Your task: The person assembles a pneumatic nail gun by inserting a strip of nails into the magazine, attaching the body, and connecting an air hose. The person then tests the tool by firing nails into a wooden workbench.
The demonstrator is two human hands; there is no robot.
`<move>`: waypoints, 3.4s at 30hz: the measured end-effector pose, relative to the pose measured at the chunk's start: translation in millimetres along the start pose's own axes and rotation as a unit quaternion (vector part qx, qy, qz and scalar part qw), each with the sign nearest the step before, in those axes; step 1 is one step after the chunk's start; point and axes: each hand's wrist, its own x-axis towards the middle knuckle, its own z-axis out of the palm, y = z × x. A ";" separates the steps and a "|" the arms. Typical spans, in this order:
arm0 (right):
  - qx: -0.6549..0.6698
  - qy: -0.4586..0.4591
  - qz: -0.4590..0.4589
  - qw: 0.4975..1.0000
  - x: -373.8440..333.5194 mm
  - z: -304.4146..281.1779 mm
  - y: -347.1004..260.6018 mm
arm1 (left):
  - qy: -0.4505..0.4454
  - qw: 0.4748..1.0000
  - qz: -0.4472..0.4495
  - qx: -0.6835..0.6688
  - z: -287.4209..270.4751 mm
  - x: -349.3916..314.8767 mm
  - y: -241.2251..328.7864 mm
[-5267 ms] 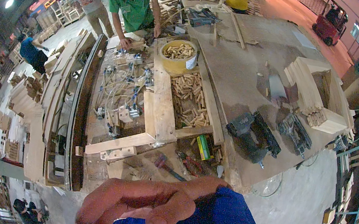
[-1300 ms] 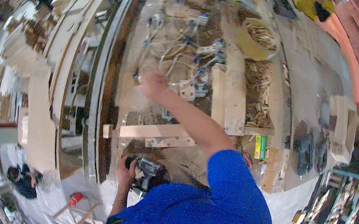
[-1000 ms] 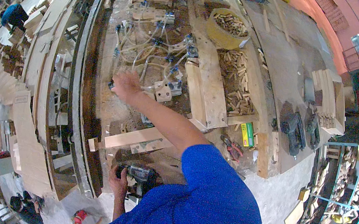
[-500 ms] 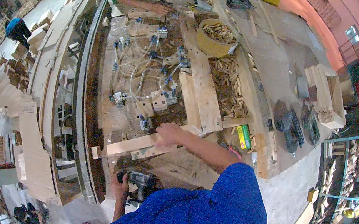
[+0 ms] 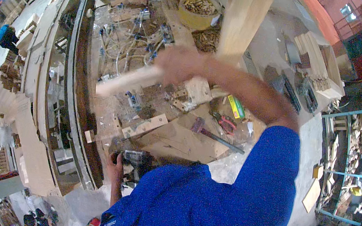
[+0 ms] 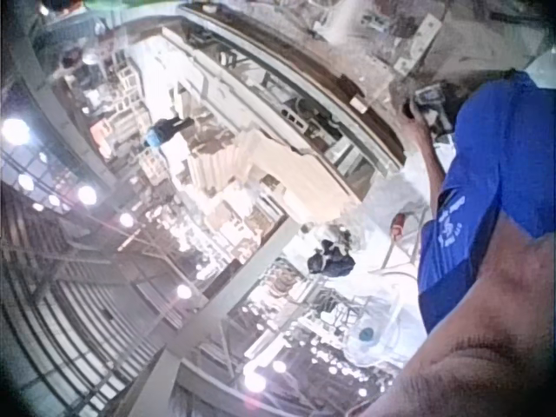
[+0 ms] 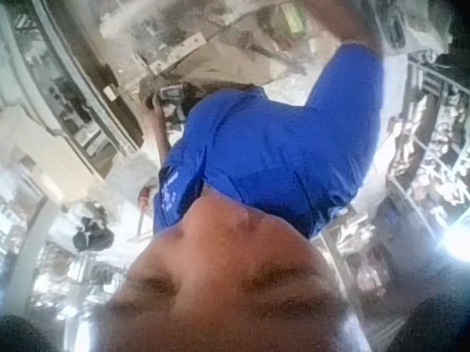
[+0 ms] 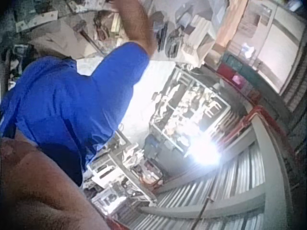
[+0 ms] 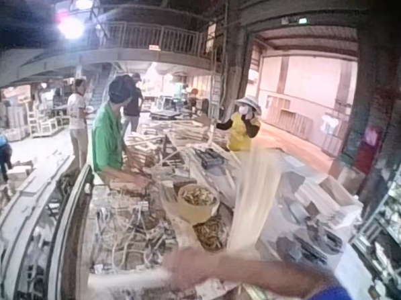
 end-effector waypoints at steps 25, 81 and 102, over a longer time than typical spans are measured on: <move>-0.117 0.019 -0.008 0.993 -212.3 -12.9 236.6 | -0.053 0.988 -0.046 -0.136 1.6 -15.9 111.3; 0.380 0.117 -0.343 0.851 -133.9 186.2 -316.2 | 0.306 0.891 -0.024 -0.334 -83.4 -254.8 104.4; 0.340 0.021 -0.416 0.843 -126.0 219.1 -466.3 | 0.426 0.819 -0.124 -0.362 -107.5 -320.0 3.3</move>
